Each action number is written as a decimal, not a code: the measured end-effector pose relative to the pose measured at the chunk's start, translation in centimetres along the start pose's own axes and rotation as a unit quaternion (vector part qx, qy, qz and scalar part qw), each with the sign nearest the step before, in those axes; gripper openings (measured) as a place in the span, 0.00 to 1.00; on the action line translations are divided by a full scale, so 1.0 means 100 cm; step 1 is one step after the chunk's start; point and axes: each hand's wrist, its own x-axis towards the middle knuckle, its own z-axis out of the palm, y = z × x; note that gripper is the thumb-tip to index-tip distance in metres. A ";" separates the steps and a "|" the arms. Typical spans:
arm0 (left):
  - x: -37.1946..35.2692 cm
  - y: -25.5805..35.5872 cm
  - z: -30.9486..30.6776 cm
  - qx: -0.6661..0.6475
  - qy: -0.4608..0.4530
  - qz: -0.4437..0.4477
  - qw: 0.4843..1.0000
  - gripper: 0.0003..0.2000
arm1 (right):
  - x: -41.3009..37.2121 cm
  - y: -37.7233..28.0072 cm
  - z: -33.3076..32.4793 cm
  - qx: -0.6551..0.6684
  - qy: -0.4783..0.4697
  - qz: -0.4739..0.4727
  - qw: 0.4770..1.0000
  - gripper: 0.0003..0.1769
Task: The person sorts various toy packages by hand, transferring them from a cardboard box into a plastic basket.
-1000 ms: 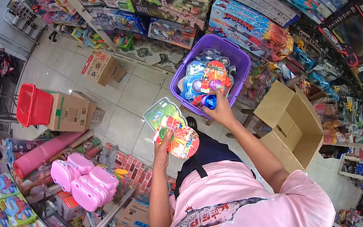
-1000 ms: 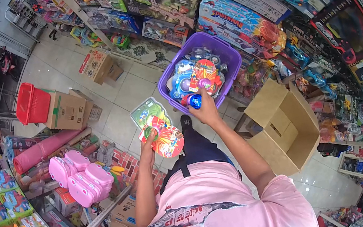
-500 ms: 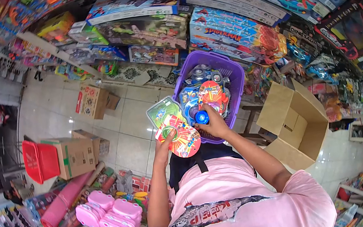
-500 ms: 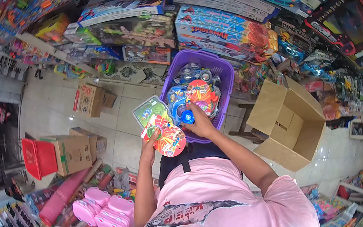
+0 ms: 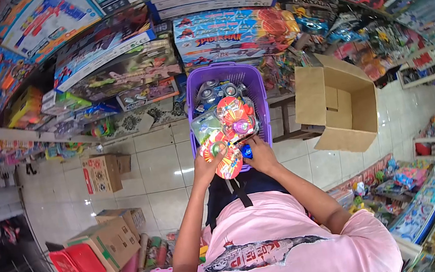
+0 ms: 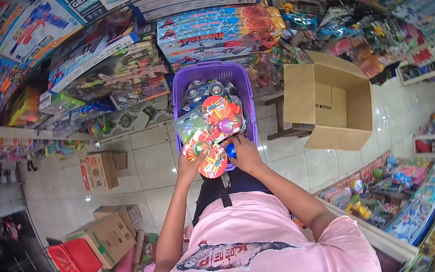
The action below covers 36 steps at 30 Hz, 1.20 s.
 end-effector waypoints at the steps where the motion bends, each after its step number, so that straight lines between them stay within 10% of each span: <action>1: 0.009 -0.009 -0.003 0.070 -0.007 0.041 0.997 0.25 | -0.003 -0.001 0.003 0.000 0.005 0.010 1.000 0.36; 10: 0.019 -0.026 -0.052 0.384 0.135 0.279 0.869 0.21 | -0.013 -0.009 -0.013 -0.009 0.180 0.049 0.982 0.27; 14: 0.039 -0.055 -0.063 0.214 0.041 0.132 0.967 0.23 | -0.006 0.017 0.017 0.001 0.351 0.174 0.920 0.28; 18: 0.068 -0.074 -0.071 0.177 0.005 0.086 0.980 0.24 | -0.002 0.062 0.049 0.295 0.217 0.241 0.899 0.23; 24: 0.069 -0.068 -0.052 -0.055 0.074 -0.073 0.993 0.24 | -0.032 0.054 0.058 0.184 0.272 0.226 0.917 0.17; 36: -0.012 0.006 0.046 -0.010 0.026 0.070 0.997 0.22 | -0.154 0.076 -0.022 0.223 0.371 0.162 0.887 0.16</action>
